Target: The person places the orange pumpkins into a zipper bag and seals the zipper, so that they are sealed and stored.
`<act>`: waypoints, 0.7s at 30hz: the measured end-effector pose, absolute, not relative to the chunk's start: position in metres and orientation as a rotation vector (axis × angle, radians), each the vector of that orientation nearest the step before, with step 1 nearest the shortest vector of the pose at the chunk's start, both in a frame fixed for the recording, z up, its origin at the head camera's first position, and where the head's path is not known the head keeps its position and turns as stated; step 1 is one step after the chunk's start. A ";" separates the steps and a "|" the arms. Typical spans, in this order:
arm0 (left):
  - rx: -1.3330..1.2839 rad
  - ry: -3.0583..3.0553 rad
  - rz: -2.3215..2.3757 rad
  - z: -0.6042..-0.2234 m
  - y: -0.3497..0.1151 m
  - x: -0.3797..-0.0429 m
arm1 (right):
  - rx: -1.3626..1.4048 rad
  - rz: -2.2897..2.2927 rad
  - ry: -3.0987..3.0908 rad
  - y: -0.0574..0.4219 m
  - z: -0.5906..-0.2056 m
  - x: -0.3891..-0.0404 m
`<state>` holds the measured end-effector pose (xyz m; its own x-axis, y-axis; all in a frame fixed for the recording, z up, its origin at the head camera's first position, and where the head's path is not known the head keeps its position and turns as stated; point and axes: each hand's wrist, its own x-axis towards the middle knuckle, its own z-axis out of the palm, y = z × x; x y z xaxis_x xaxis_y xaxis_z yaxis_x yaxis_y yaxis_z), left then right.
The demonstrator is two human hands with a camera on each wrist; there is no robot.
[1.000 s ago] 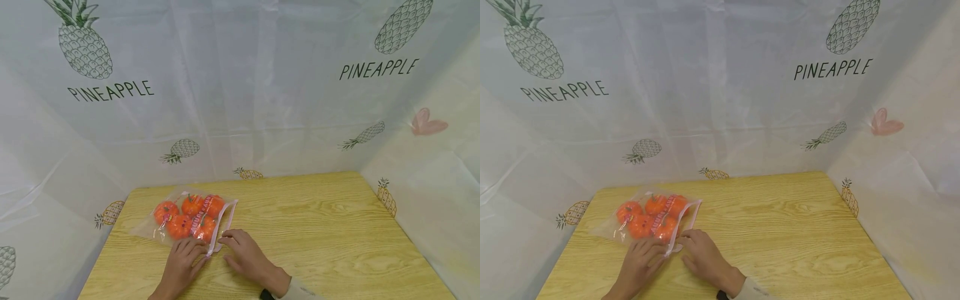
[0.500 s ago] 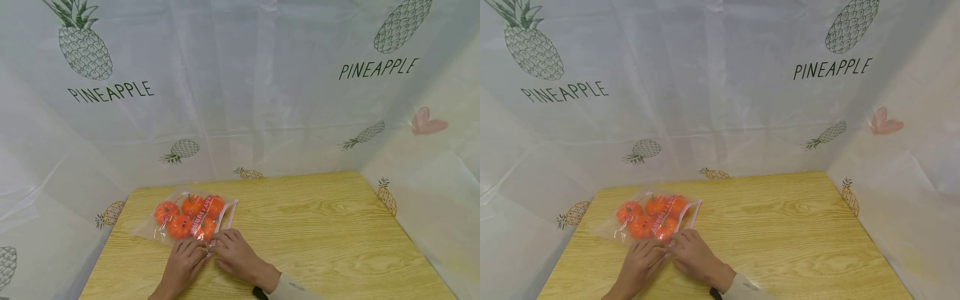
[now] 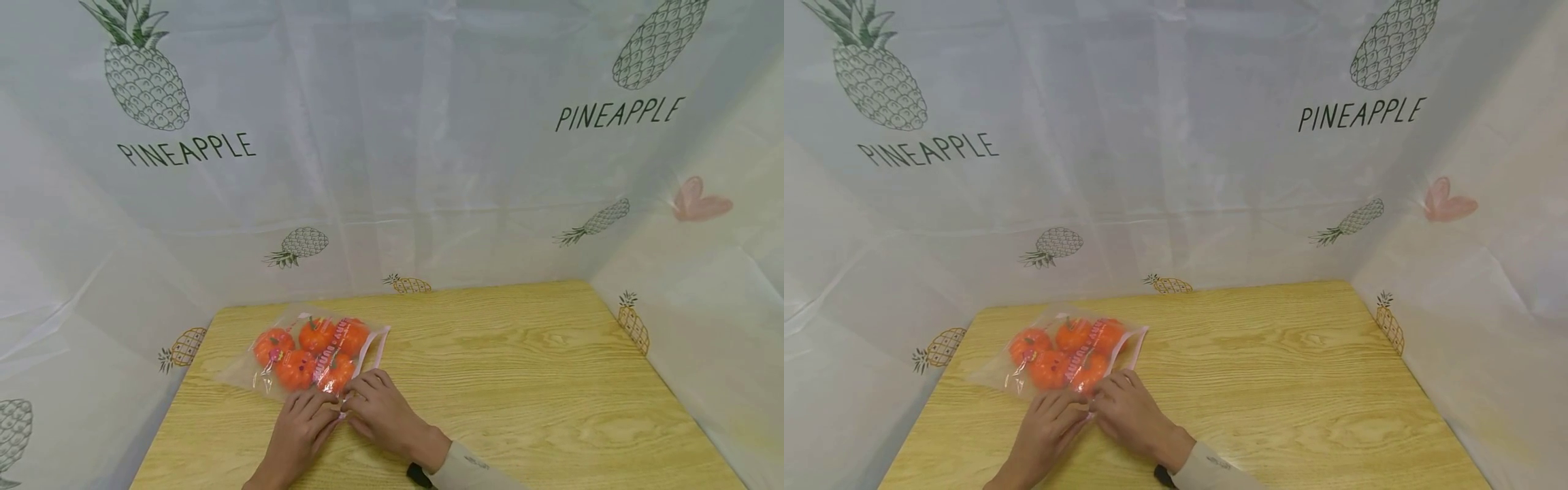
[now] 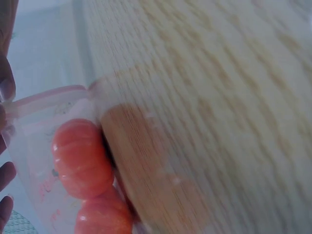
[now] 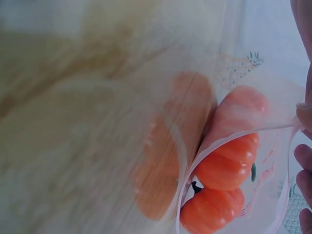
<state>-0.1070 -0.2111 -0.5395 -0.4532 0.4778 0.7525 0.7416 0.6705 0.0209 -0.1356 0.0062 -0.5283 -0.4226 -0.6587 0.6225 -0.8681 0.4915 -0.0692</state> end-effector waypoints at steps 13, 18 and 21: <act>-0.883 -2.165 -0.461 -0.540 -0.209 -0.107 | 1.225 0.501 -2.159 0.002 -0.529 -0.139; -0.876 -2.164 -0.464 -0.540 -0.207 -0.107 | 1.216 0.501 -2.168 0.001 -0.528 -0.139; -0.877 -2.164 -0.478 -0.540 -0.207 -0.107 | 1.211 0.518 -2.184 0.001 -0.528 -0.139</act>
<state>-0.1073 -0.2068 -0.5402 -0.4922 0.4389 0.7517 0.7148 0.6966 0.0612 -0.1394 0.0006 -0.5281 -0.4179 -0.6311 0.6535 -0.8573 0.5120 -0.0538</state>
